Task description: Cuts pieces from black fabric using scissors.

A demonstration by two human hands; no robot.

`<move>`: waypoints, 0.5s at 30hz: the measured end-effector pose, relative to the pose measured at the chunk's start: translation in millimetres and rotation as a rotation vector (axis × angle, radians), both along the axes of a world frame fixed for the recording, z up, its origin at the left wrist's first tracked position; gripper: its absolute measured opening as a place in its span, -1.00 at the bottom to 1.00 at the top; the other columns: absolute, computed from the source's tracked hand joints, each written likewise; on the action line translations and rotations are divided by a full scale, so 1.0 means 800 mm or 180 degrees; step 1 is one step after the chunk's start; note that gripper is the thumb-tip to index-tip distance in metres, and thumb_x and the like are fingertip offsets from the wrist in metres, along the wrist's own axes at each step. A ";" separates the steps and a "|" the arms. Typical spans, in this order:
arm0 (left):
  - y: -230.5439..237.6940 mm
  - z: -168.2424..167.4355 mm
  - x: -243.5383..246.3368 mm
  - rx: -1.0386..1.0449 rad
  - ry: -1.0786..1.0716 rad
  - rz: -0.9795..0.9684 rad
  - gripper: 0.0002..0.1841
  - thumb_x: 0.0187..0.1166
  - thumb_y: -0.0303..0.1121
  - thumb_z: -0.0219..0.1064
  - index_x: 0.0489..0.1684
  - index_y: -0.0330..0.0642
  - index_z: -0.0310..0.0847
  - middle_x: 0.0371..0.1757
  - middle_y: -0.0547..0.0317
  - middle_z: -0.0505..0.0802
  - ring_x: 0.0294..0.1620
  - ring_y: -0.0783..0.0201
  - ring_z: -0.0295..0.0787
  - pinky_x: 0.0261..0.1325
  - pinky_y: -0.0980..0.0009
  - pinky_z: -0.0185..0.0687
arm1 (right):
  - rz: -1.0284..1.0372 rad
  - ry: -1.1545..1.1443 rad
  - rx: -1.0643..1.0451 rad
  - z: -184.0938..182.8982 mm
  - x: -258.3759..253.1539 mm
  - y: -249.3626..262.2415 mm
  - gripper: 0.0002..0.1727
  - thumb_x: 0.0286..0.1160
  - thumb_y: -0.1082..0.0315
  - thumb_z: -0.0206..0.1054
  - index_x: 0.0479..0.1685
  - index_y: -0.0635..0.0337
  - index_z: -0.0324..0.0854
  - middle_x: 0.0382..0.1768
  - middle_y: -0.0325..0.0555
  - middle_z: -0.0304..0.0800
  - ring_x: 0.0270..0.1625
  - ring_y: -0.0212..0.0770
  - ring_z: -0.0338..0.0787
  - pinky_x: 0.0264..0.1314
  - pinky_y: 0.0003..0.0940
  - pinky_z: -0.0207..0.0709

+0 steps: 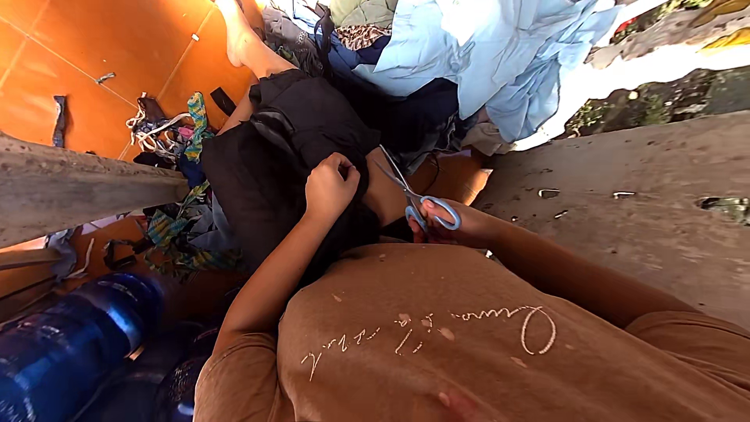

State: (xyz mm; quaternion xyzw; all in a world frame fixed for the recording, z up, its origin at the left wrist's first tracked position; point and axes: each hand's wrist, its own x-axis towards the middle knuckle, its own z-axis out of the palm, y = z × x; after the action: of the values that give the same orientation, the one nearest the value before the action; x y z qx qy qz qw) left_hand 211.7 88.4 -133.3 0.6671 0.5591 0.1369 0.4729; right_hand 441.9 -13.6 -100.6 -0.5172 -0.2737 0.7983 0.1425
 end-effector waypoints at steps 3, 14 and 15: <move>-0.004 0.006 0.008 0.0172 0.0356 -0.0316 -0.51 0.59 -0.05 0.45 0.17 -0.36 0.68 -0.06 -0.23 0.85 -0.13 -0.16 0.84 -0.10 -0.15 0.68 | -0.0134 0.0127 -0.0181 -0.002 -0.003 -0.006 -0.46 0.77 -0.18 -0.17 -0.35 -0.04 0.52 -0.53 -0.45 0.73 -0.52 -0.60 0.69 -0.47 -0.76 0.50; 0.002 -0.012 -0.008 -0.0493 -0.1000 0.0165 -0.85 0.69 -0.46 0.29 -0.18 -0.39 0.71 -0.29 0.07 0.79 -0.26 0.38 0.65 -0.07 0.35 0.52 | -0.0454 0.0101 -0.0273 0.009 -0.055 0.022 -0.40 0.92 0.04 -0.41 -0.35 0.09 0.47 -0.64 -0.30 0.72 -0.73 -0.58 0.55 -0.66 -0.78 0.33; 0.001 -0.014 -0.009 -0.0504 -0.1086 0.0172 -0.86 0.68 -0.47 0.30 -0.20 -0.38 0.71 -0.30 0.10 0.78 -0.27 0.43 0.63 -0.08 0.41 0.51 | -0.0450 0.0041 -0.0242 0.010 -0.058 0.024 -0.40 0.93 0.04 -0.39 -0.36 0.09 0.47 -0.64 -0.30 0.73 -0.74 -0.59 0.54 -0.68 -0.78 0.31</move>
State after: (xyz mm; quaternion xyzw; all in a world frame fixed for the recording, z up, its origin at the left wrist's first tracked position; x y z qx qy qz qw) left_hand 204.8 89.5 -144.5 0.5796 0.4976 0.2162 0.6080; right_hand 395.5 5.4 -92.9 -0.5351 -0.2051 0.7994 0.1805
